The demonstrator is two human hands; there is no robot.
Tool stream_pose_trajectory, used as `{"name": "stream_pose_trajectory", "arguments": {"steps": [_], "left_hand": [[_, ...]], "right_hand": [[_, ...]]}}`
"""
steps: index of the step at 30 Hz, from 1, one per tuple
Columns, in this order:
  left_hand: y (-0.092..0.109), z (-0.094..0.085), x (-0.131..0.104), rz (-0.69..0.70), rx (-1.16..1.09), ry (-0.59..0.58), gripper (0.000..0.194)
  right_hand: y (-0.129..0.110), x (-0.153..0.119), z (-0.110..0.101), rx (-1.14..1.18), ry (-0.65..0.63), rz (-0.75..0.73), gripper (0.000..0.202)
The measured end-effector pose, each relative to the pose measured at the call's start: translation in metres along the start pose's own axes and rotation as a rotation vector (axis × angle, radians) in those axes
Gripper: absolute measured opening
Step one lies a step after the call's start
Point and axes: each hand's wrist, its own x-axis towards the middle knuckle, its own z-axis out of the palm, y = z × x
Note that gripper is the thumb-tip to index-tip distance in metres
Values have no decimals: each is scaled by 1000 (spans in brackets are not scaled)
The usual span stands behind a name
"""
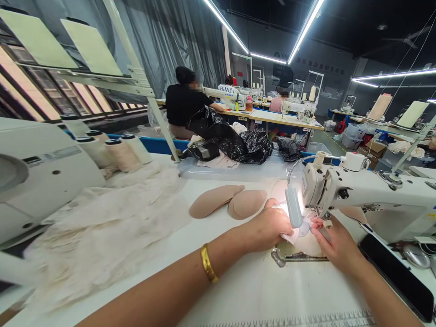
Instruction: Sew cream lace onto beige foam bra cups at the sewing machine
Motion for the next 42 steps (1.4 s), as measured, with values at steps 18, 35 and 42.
{"name": "stream_pose_trajectory", "arguments": {"steps": [18, 35, 42], "left_hand": [[2, 2, 0, -31, 35, 14, 22], [31, 2, -11, 54, 41, 46, 17], [20, 13, -2, -3, 28, 27, 26]], "right_hand": [[1, -3, 0, 13, 19, -23, 23], [-17, -1, -7, 82, -290, -167, 18], [-13, -3, 2, 46, -292, -98, 22]]}}
